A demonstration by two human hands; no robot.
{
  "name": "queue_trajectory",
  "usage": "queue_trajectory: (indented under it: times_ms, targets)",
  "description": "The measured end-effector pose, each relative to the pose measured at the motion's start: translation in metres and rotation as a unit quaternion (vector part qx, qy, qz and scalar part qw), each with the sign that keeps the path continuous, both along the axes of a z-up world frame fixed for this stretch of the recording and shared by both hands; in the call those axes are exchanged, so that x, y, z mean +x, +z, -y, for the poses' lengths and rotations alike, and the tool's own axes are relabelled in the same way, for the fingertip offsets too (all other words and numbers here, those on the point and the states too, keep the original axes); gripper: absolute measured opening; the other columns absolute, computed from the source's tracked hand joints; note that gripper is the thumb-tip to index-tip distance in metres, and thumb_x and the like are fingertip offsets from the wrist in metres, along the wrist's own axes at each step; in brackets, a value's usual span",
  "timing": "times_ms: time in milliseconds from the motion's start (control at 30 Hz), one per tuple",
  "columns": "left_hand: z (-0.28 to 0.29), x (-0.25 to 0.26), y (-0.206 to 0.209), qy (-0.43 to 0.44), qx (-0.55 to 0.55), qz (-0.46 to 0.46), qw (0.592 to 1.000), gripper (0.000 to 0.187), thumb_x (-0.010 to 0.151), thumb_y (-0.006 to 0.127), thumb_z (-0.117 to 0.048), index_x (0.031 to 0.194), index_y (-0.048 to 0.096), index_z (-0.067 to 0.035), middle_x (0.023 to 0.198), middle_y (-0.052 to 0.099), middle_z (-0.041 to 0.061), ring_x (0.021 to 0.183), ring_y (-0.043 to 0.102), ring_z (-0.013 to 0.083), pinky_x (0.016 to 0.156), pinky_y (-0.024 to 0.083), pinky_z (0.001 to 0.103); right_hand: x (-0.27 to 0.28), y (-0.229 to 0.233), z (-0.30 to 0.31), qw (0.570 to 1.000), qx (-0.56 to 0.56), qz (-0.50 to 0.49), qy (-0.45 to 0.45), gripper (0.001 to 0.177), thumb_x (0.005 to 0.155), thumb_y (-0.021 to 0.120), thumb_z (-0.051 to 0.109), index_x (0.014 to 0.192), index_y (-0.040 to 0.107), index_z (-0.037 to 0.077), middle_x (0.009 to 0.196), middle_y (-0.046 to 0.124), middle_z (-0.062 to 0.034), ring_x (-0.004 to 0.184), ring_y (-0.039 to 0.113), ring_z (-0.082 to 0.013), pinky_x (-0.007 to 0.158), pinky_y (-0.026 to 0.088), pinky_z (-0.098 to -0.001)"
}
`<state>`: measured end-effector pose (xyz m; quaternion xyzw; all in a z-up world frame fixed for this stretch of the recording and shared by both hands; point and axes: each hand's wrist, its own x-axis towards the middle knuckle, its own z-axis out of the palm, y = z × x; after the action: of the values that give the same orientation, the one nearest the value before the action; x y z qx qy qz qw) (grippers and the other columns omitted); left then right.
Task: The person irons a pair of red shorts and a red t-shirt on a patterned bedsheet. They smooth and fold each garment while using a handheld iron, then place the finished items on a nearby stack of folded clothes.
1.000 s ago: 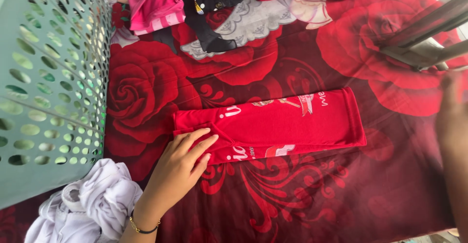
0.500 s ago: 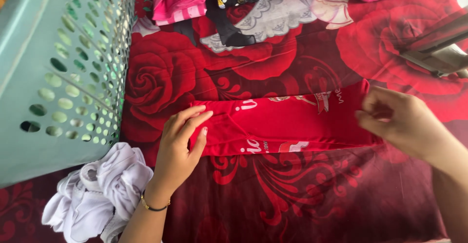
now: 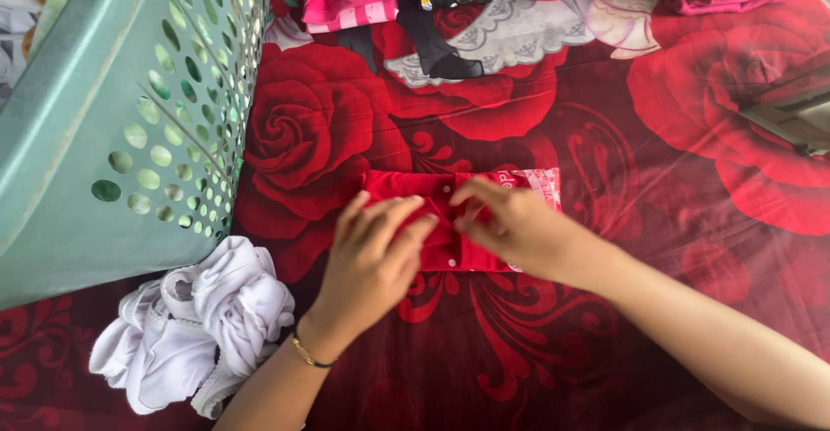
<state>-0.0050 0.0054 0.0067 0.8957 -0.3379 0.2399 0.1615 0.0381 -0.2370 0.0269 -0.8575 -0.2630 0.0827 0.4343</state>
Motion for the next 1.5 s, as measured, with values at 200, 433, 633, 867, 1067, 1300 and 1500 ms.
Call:
queue_trajectory:
  times_ms: [200, 433, 633, 867, 1067, 1300, 1500]
  targets:
    - [0.03, -0.026, -0.004, -0.155, 0.032, 0.007, 0.987, 0.035, 0.102, 0.064, -0.017, 0.136, 0.063, -0.007, 0.146, 0.057, 0.013, 0.135, 0.057, 0.0259, 0.122, 0.038, 0.049, 0.014, 0.019, 0.061, 0.961, -0.169, 0.22, 0.012, 0.053, 0.076, 0.066, 0.004, 0.126, 0.065, 0.018, 0.121, 0.07, -0.007, 0.102, 0.069, -0.0256, 0.083, 0.055, -0.0415]
    - [0.054, -0.03, -0.025, -0.072, 0.102, -0.033, 0.992, 0.052, 0.098, 0.057, -0.012, 0.148, 0.051, 0.003, 0.153, 0.052, 0.021, 0.141, 0.054, 0.0326, 0.119, 0.041, 0.046, 0.028, -0.017, 0.087, 0.855, -0.325, 0.399, 0.069, 0.076, 0.069, 0.069, 0.003, 0.141, 0.062, 0.026, 0.143, 0.057, -0.0133, 0.128, 0.053, -0.0312, 0.101, 0.046, -0.0467]
    - [0.054, -0.025, -0.02, -0.077, 0.131, 0.004, 0.988, 0.046, 0.099, 0.059, -0.014, 0.142, 0.057, 0.003, 0.145, 0.061, 0.018, 0.14, 0.055, 0.0287, 0.121, 0.04, 0.046, 0.001, -0.006, 0.105, 0.867, -0.244, 0.421, 0.104, 0.05, 0.068, 0.073, 0.016, 0.118, 0.071, 0.011, 0.132, 0.063, -0.0066, 0.129, 0.054, -0.0321, 0.106, 0.046, -0.0489]
    - [0.043, -0.03, -0.02, -0.19, 0.102, -0.024, 0.976, 0.038, 0.102, 0.059, -0.017, 0.137, 0.065, -0.005, 0.144, 0.064, 0.01, 0.139, 0.058, 0.0248, 0.121, 0.041, 0.05, -0.093, -0.024, 0.138, 0.904, -0.233, 0.329, 0.142, 0.044, 0.078, 0.072, 0.032, 0.114, 0.068, 0.008, 0.126, 0.067, -0.0093, 0.135, 0.053, -0.0327, 0.116, 0.037, -0.0624]
    - [0.042, -0.037, -0.021, -0.181, 0.104, -0.076, 0.975, 0.038, 0.1, 0.059, -0.019, 0.136, 0.066, -0.008, 0.147, 0.063, 0.007, 0.14, 0.057, 0.0233, 0.119, 0.041, 0.05, -0.071, -0.009, 0.131, 0.929, -0.185, 0.266, 0.178, 0.068, 0.07, 0.069, 0.028, 0.136, 0.064, 0.014, 0.136, 0.064, -0.0017, 0.127, 0.057, -0.0202, 0.112, 0.036, -0.0557]
    - [0.046, -0.033, -0.037, -0.165, 0.107, -0.048, 0.979, 0.036, 0.102, 0.06, -0.02, 0.136, 0.066, -0.007, 0.145, 0.063, 0.007, 0.139, 0.056, 0.0236, 0.118, 0.041, 0.054, -0.041, -0.037, 0.116, 0.866, -0.249, 0.393, 0.182, 0.073, 0.065, 0.064, 0.025, 0.136, 0.059, 0.008, 0.141, 0.058, -0.0035, 0.1, 0.061, -0.025, 0.089, 0.051, -0.0396]
    - [0.039, -0.032, -0.036, -0.172, 0.095, -0.093, 0.976, 0.039, 0.1, 0.062, -0.02, 0.138, 0.067, -0.012, 0.15, 0.062, 0.004, 0.144, 0.055, 0.0207, 0.122, 0.038, 0.056, -0.05, -0.036, 0.119, 0.908, -0.232, 0.313, 0.153, 0.078, 0.061, 0.069, 0.017, 0.138, 0.062, 0.013, 0.145, 0.06, -0.0016, 0.089, 0.062, -0.0225, 0.08, 0.054, -0.0372]
